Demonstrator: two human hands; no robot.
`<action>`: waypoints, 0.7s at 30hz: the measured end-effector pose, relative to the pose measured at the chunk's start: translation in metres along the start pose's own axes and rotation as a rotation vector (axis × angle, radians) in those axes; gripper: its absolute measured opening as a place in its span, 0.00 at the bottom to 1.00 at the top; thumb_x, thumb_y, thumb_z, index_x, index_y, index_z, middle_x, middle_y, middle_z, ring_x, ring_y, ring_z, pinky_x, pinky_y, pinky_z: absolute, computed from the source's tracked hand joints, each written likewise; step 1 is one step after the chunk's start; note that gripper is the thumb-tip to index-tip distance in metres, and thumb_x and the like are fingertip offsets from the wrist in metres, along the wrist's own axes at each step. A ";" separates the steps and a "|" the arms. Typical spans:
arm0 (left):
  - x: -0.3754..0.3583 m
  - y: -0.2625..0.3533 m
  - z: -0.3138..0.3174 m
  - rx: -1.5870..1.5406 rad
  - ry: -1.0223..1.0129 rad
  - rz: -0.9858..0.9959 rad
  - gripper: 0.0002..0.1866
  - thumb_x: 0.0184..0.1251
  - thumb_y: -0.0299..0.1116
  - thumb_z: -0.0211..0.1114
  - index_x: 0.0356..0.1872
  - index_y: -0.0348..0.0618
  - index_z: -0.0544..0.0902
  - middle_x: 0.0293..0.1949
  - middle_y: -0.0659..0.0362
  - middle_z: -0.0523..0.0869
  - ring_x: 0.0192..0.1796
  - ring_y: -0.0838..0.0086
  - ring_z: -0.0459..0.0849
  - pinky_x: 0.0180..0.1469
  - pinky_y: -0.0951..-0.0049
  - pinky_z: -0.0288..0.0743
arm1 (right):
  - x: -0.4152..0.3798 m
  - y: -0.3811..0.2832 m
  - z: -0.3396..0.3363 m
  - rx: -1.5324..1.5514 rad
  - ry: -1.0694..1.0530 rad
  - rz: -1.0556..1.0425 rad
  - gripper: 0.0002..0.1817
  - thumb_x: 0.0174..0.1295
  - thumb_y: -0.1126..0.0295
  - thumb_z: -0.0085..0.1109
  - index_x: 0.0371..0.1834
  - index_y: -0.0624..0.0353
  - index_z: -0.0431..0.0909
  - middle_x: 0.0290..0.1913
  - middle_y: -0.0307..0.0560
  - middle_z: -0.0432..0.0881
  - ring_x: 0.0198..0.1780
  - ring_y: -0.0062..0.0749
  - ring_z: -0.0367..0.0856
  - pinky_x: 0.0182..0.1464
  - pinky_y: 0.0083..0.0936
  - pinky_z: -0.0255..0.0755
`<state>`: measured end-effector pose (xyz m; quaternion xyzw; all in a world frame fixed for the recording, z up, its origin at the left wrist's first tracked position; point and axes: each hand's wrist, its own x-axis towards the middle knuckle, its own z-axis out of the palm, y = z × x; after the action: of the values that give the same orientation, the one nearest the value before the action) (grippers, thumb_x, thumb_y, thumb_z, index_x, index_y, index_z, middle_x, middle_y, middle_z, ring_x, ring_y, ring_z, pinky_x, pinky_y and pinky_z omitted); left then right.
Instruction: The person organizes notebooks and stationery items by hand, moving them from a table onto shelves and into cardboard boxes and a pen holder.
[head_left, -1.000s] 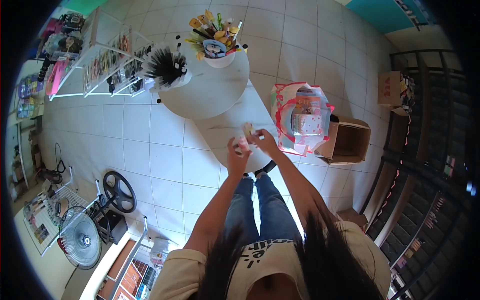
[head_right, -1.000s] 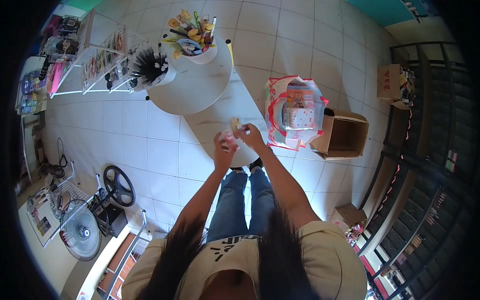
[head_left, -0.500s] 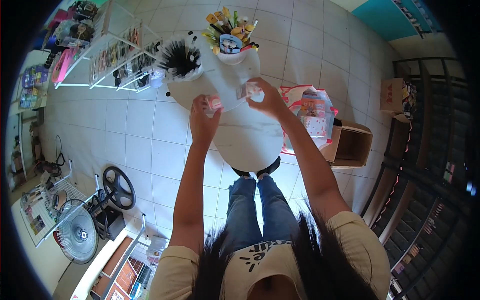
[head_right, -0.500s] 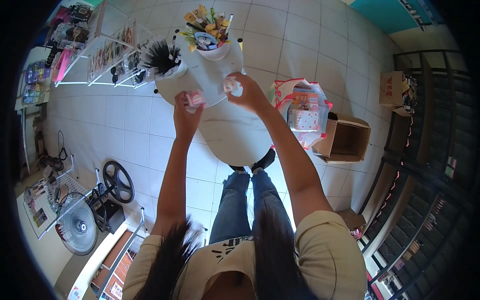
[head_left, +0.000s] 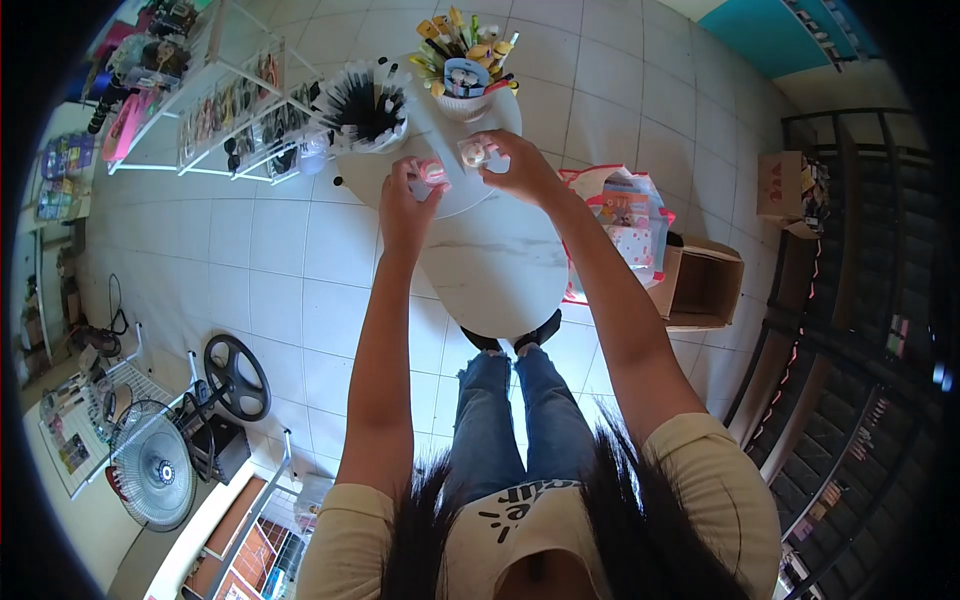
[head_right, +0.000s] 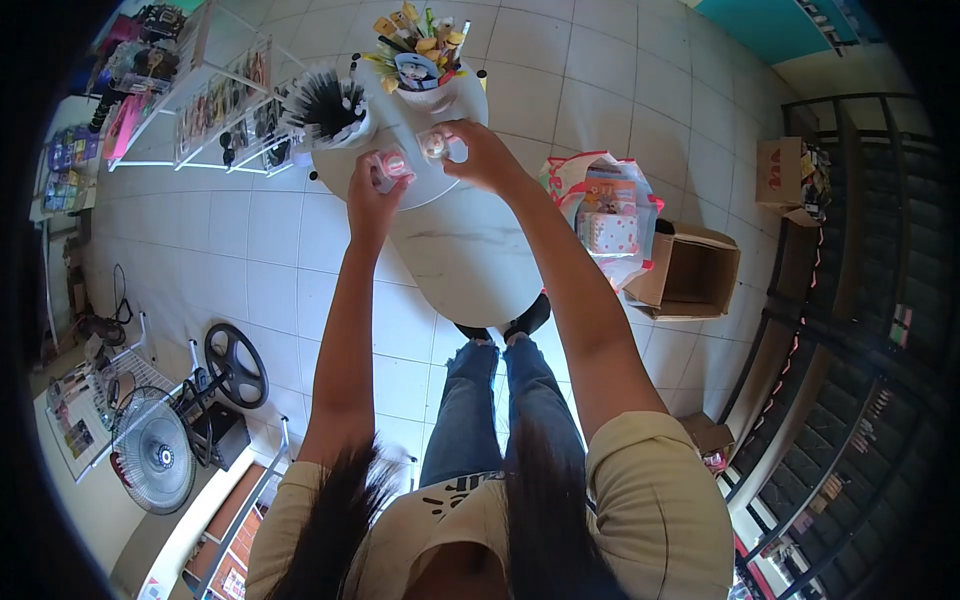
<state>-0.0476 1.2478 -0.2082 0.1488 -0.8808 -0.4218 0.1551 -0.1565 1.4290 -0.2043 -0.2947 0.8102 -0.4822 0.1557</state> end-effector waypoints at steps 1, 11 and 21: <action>0.001 -0.002 0.000 0.007 -0.006 0.016 0.28 0.47 0.34 0.77 0.50 0.42 0.74 0.44 0.54 0.82 0.40 0.65 0.80 0.43 0.67 0.75 | 0.001 0.002 0.000 0.006 -0.001 0.009 0.28 0.46 0.70 0.64 0.56 0.57 0.74 0.52 0.47 0.78 0.52 0.40 0.76 0.56 0.32 0.71; -0.001 -0.004 -0.012 0.103 -0.034 0.048 0.28 0.46 0.35 0.77 0.49 0.42 0.75 0.40 0.53 0.81 0.41 0.60 0.79 0.46 0.63 0.74 | 0.010 0.000 -0.007 -0.014 -0.072 0.022 0.29 0.44 0.75 0.60 0.57 0.55 0.74 0.52 0.45 0.80 0.49 0.37 0.79 0.52 0.32 0.73; -0.008 -0.021 -0.008 0.234 -0.049 0.083 0.28 0.49 0.36 0.75 0.51 0.40 0.73 0.44 0.52 0.79 0.44 0.59 0.78 0.46 0.61 0.73 | -0.001 0.011 0.008 0.088 0.155 -0.051 0.28 0.46 0.77 0.58 0.56 0.56 0.74 0.52 0.47 0.79 0.50 0.38 0.79 0.53 0.30 0.72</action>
<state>-0.0346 1.2327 -0.2213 0.1189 -0.9330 -0.3127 0.1324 -0.1552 1.4280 -0.2179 -0.2700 0.7900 -0.5426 0.0929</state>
